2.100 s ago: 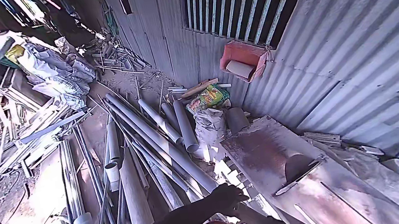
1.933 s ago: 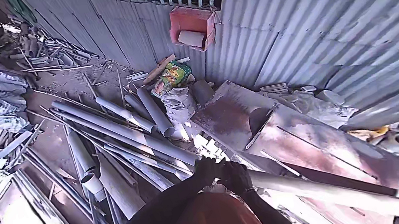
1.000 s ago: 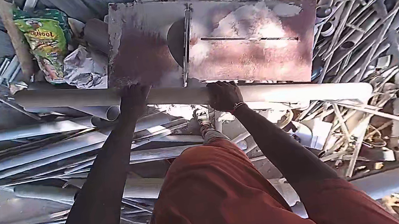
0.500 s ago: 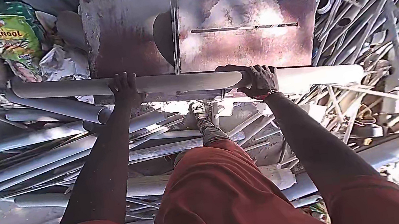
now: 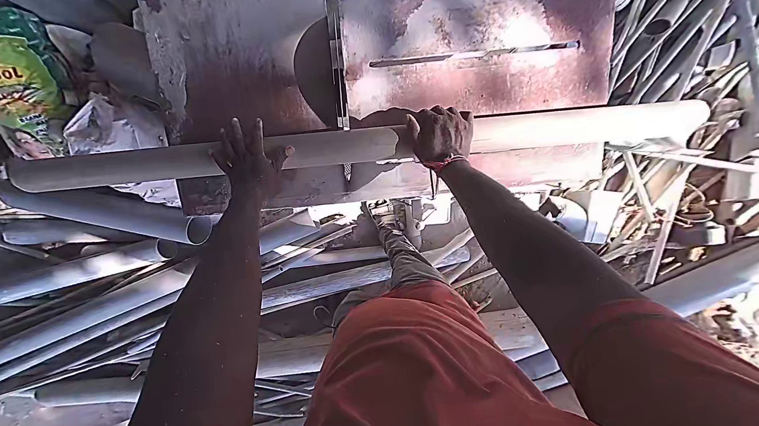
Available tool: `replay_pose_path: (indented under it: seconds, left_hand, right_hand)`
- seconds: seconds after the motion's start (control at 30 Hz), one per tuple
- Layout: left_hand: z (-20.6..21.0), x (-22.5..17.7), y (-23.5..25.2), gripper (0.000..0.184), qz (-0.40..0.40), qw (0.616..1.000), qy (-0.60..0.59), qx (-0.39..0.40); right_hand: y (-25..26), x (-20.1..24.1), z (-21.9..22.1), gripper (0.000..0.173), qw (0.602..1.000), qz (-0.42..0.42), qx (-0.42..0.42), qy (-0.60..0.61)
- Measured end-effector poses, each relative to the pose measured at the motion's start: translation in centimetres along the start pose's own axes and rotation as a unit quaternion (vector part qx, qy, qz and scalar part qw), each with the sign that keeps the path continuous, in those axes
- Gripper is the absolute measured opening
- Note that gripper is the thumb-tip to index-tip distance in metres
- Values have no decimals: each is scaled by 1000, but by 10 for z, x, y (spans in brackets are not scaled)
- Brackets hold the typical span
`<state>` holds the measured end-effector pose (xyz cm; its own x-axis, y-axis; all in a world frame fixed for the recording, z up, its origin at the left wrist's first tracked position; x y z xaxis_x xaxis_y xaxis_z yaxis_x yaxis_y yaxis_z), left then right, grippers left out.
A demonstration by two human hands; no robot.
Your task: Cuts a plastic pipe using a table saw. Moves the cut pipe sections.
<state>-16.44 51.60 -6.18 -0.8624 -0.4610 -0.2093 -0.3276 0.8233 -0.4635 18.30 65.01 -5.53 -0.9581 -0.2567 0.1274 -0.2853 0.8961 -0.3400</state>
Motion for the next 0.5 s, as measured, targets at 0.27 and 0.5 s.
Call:
replay_pose_path:
  seconds: [0.27, 0.5]
  left_hand:
    - [-10, -10, 18, 76, 4, 999, 0, -33]
    - [-5, -15, 29, 51, 11, 984, 11, -175]
  right_hand:
    - [15, 2, -14, 49, 997, 21, 55, 45]
    - [20, -3, -16, 43, 997, -6, -64, 54]
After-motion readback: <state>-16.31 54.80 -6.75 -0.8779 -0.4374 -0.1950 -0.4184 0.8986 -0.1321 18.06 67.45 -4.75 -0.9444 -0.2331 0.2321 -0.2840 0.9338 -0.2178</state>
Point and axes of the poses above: each hand's wrist, its own y-axis towards the middle knuckle, its own z-axis out of the palm, x = y × z, the point moved 5 cm from there along y, towards the middle knuckle, and after that the axes turned 10 degrees about x, right-handed, at the moved point
